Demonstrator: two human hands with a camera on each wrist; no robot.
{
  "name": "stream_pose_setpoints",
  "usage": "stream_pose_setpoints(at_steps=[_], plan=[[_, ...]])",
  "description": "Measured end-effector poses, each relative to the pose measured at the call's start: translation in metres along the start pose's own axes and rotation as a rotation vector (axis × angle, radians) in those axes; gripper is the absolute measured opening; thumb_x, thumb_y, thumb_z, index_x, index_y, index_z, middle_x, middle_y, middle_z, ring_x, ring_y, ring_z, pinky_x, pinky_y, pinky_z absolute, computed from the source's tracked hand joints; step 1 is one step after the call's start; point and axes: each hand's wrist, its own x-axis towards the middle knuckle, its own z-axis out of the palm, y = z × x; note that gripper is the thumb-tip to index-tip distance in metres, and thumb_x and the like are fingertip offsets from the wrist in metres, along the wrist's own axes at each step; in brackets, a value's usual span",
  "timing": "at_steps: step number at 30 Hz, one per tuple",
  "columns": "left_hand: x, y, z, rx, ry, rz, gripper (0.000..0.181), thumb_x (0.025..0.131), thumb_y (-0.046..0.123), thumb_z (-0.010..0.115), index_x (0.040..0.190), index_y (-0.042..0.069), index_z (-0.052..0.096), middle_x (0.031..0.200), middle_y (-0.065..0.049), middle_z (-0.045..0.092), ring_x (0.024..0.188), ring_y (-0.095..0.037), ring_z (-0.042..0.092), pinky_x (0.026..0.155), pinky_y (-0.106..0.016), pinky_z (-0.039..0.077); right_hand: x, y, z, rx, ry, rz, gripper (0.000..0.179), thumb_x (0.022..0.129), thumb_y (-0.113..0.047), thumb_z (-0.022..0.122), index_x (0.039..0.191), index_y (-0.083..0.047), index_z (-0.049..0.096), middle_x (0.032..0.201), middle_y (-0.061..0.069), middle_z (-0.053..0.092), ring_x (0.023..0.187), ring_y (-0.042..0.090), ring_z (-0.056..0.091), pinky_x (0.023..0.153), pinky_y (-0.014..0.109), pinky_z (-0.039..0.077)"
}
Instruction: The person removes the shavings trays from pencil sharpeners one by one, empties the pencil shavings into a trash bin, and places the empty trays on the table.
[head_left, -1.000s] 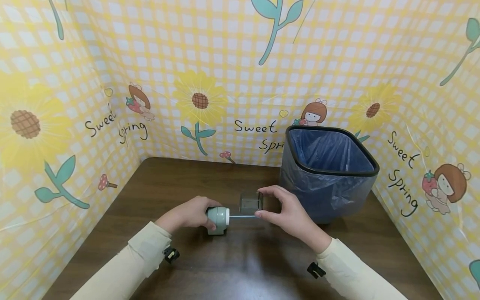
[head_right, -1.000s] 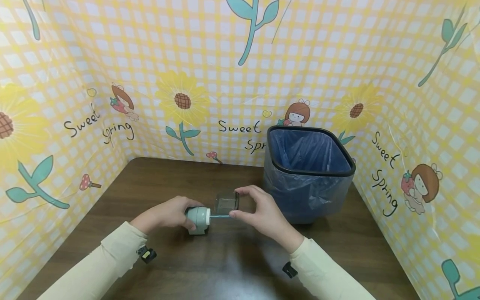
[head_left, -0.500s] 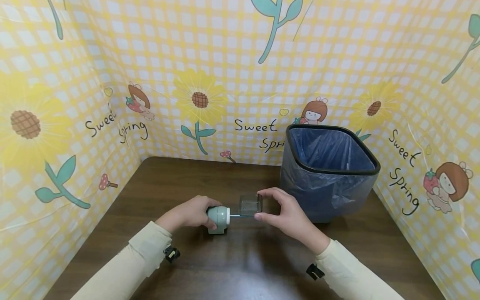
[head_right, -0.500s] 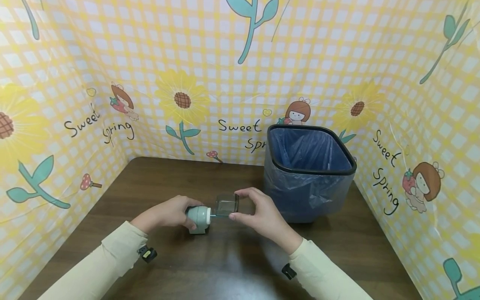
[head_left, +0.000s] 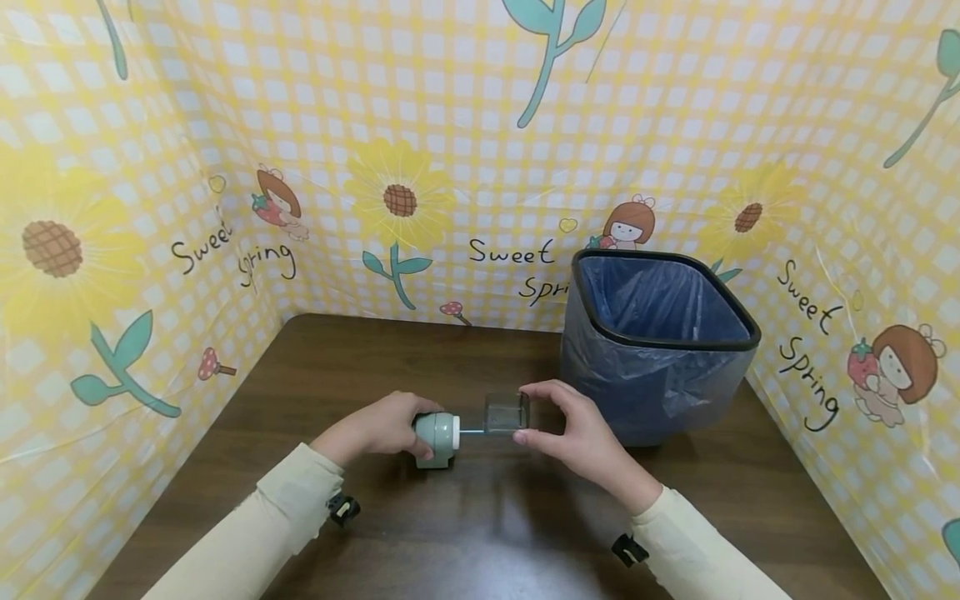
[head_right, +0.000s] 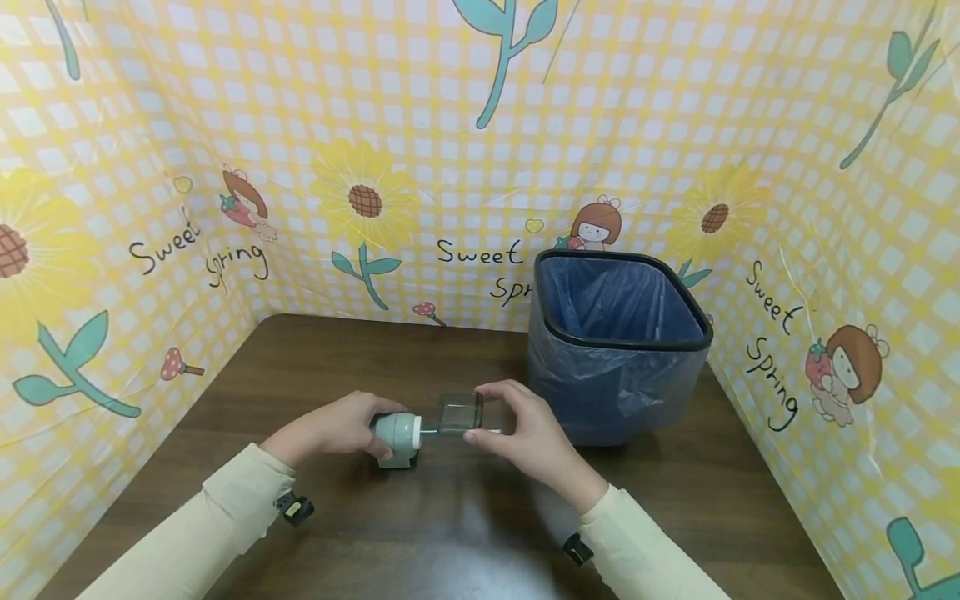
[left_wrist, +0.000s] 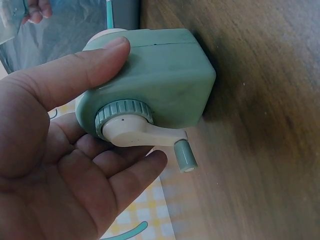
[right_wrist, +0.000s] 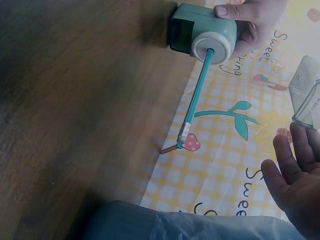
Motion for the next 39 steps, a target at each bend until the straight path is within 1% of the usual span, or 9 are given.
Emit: stream_pose_setpoints(at_steps=[5, 10, 15, 18, 23, 28, 31, 35, 39], plan=[[0.000, 0.000, 0.000, -0.007, -0.001, 0.004, 0.062, 0.075, 0.018, 0.091, 0.132, 0.012, 0.067, 0.112, 0.001, 0.070, 0.092, -0.017, 0.062, 0.080, -0.038, 0.055, -0.002, 0.004, 0.002, -0.003, 0.005, -0.008, 0.058, 0.079, -0.040, 0.089, 0.130, -0.021, 0.066, 0.125, -0.012, 0.066, 0.124, 0.014, 0.059, 0.109, 0.048, 0.042], [0.000, 0.000, 0.000, 0.000, 0.004, 0.007, 0.063, 0.075, 0.019, 0.091, 0.133, 0.012, 0.067, 0.112, 0.002, 0.070, 0.091, -0.016, 0.062, 0.079, -0.037, 0.054, -0.003, 0.007, 0.008, -0.013, -0.029, -0.004, 0.059, 0.080, -0.043, 0.088, 0.130, -0.020, 0.066, 0.124, -0.014, 0.065, 0.123, 0.018, 0.060, 0.108, 0.048, 0.044], [0.001, 0.000, 0.001, 0.006, 0.002, 0.026, 0.062, 0.076, 0.019, 0.091, 0.132, 0.013, 0.068, 0.111, 0.002, 0.070, 0.090, -0.016, 0.062, 0.078, -0.036, 0.054, -0.006, 0.010, 0.012, -0.013, -0.041, 0.004, 0.059, 0.080, -0.044, 0.088, 0.130, -0.020, 0.066, 0.124, -0.015, 0.065, 0.122, 0.016, 0.060, 0.107, 0.050, 0.044], [0.001, 0.000, 0.001, 0.006, 0.000, 0.037, 0.061, 0.075, 0.018, 0.091, 0.132, 0.012, 0.068, 0.110, 0.001, 0.070, 0.090, -0.016, 0.062, 0.078, -0.037, 0.054, -0.008, 0.012, 0.013, -0.015, -0.041, 0.008, 0.060, 0.079, -0.045, 0.087, 0.130, -0.021, 0.066, 0.124, -0.016, 0.065, 0.122, 0.017, 0.060, 0.107, 0.049, 0.044], [0.000, -0.001, 0.001, 0.013, 0.001, 0.030, 0.062, 0.075, 0.018, 0.091, 0.132, 0.012, 0.068, 0.111, 0.002, 0.070, 0.090, -0.016, 0.062, 0.078, -0.037, 0.054, -0.010, 0.015, 0.018, -0.021, -0.055, -0.001, 0.059, 0.079, -0.046, 0.087, 0.129, -0.021, 0.066, 0.124, -0.015, 0.065, 0.121, 0.014, 0.060, 0.107, 0.047, 0.045], [0.000, -0.001, 0.000, 0.016, 0.000, 0.022, 0.063, 0.077, 0.020, 0.090, 0.134, 0.013, 0.066, 0.111, 0.002, 0.069, 0.090, -0.016, 0.062, 0.078, -0.036, 0.054, -0.011, 0.018, 0.021, -0.030, -0.058, -0.001, 0.054, 0.079, -0.040, 0.089, 0.126, -0.024, 0.067, 0.123, -0.013, 0.067, 0.117, 0.008, 0.060, 0.104, 0.044, 0.047], [0.000, -0.002, -0.001, 0.017, -0.003, 0.025, 0.062, 0.077, 0.020, 0.090, 0.134, 0.013, 0.066, 0.111, 0.002, 0.069, 0.090, -0.016, 0.061, 0.079, -0.036, 0.054, -0.012, 0.019, 0.022, -0.034, -0.065, -0.001, 0.056, 0.079, -0.039, 0.089, 0.127, -0.019, 0.067, 0.124, -0.011, 0.067, 0.118, 0.009, 0.060, 0.105, 0.044, 0.046], [0.000, -0.001, 0.000, 0.019, -0.010, 0.026, 0.062, 0.077, 0.021, 0.090, 0.134, 0.013, 0.066, 0.112, 0.002, 0.069, 0.091, -0.016, 0.062, 0.080, -0.036, 0.054, -0.013, 0.021, 0.023, -0.033, -0.075, 0.008, 0.060, 0.079, -0.039, 0.089, 0.129, -0.013, 0.067, 0.125, -0.011, 0.067, 0.121, 0.010, 0.059, 0.107, 0.043, 0.045], [0.001, 0.000, -0.001, 0.015, -0.008, 0.014, 0.062, 0.077, 0.020, 0.090, 0.133, 0.012, 0.066, 0.111, 0.001, 0.069, 0.091, -0.016, 0.061, 0.080, -0.037, 0.054, -0.013, 0.024, 0.024, -0.035, -0.098, 0.013, 0.061, 0.080, -0.043, 0.087, 0.130, -0.014, 0.067, 0.125, -0.013, 0.066, 0.122, 0.010, 0.059, 0.107, 0.043, 0.045]])
